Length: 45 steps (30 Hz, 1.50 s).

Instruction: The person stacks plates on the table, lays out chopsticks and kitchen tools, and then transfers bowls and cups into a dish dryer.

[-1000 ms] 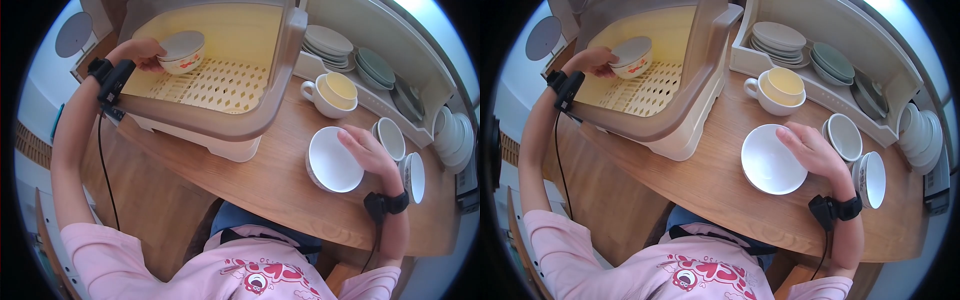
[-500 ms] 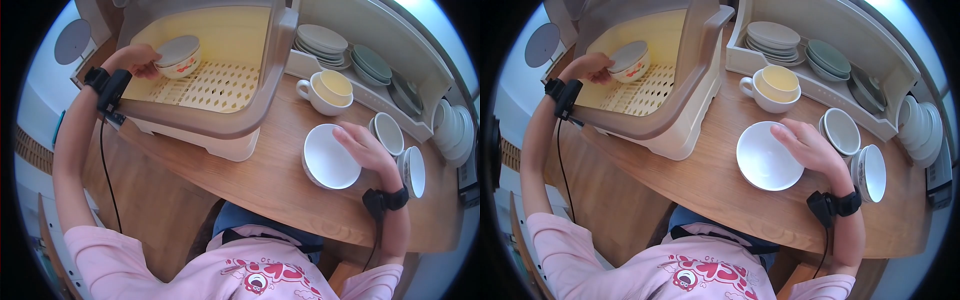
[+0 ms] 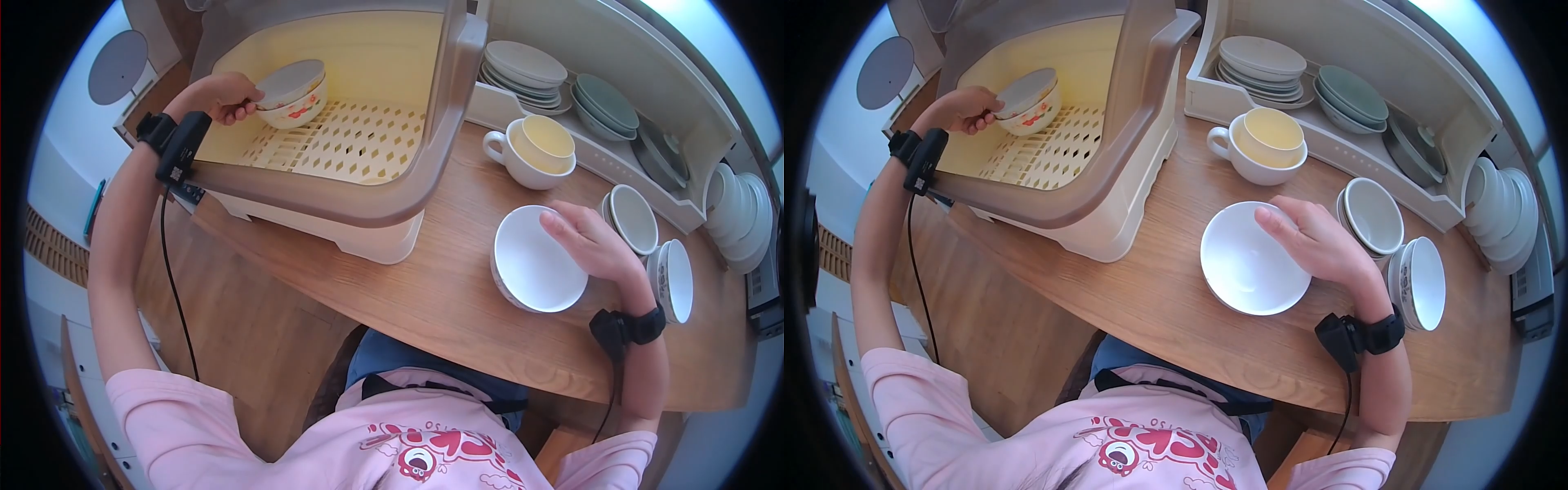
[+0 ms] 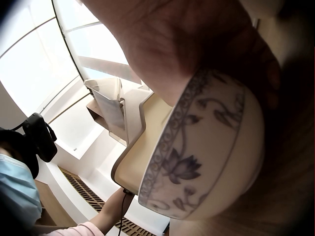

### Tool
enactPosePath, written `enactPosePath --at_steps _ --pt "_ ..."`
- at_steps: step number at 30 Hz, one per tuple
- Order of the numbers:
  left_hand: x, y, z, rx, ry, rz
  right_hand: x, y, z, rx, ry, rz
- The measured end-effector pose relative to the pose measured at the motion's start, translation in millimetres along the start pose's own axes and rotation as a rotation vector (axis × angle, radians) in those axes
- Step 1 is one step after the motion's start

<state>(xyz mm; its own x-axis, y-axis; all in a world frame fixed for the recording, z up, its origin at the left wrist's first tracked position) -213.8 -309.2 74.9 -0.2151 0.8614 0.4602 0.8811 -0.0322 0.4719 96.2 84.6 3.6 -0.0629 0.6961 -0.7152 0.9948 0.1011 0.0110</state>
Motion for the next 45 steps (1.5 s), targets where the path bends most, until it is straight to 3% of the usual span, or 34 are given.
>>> enactPosePath --at_steps 9,11,12,14,18,19,20,22,24,25,28,31,33,35,37,45 --pt "-0.5 -2.0 -1.2 0.003 -0.049 0.025 -1.8 1.3 -2.1 -0.002 0.027 -0.013" --pt "12.2 13.0 -14.2 0.206 -0.227 0.117 -4.3 1.8 -0.4 -0.036 -0.004 -0.028" --pt "15.1 19.5 -14.7 0.199 -0.234 0.124 -2.4 1.7 -0.8 -0.030 -0.008 -0.018" --pt "32.6 43.1 -30.9 0.442 -0.394 0.263 3.5 0.6 1.9 -0.060 -0.009 0.010" --pt "55.1 86.8 -35.4 0.417 -0.379 0.438 5.8 -0.6 2.6 -0.068 -0.057 0.001" --pt "68.0 101.9 -30.1 0.401 -0.320 0.606 6.3 -0.5 3.3 -0.082 -0.079 0.010" --pt "80.1 121.1 -23.4 0.382 -0.257 0.772 6.7 -0.5 4.3 -0.097 -0.099 0.020" --pt "103.5 170.7 10.6 0.294 -0.227 0.875 6.6 -0.7 4.1 -0.110 -0.109 0.026" --pt "115.8 202.9 43.3 0.347 -0.119 1.038 8.1 -0.1 5.1 -0.123 -0.114 0.030" --pt "120.5 216.5 60.5 0.348 -0.116 1.037 10.7 0.1 6.6 -0.133 -0.152 0.040" --pt "134.4 253.3 126.7 0.011 -0.219 1.033 9.4 0.9 4.3 -0.156 -0.211 0.038" --pt "139.9 266.6 164.4 -0.034 -0.340 1.063 -1.2 3.9 3.0 -0.136 -0.334 0.012" --pt "145.1 272.5 179.3 0.075 -0.316 1.248 -9.6 7.7 2.1 -0.107 -0.433 -0.003" --pt "152.7 277.7 179.8 0.070 -0.278 1.241 -18.2 10.9 1.3 -0.074 -0.584 -0.009" --pt "151.9 271.8 185.1 -0.033 -0.365 1.041 -29.8 16.0 0.5 -0.049 -0.623 -0.004" --pt "156.4 270.9 195.0 -0.168 -0.463 0.949 -58.7 25.2 -1.4 0.098 -0.666 -0.100"
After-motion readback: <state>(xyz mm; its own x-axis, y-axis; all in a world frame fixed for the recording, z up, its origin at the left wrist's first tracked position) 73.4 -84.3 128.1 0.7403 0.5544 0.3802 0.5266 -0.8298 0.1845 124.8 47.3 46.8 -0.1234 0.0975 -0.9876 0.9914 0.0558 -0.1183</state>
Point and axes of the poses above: each hand's wrist, its own y-axis away from the middle knuckle, its own z-axis out of the palm, x = y × z, the point moved 7 cm from there along -y, towards the middle knuckle, and after that the axes turned 4 degrees about -z, right-handed, at the moved point
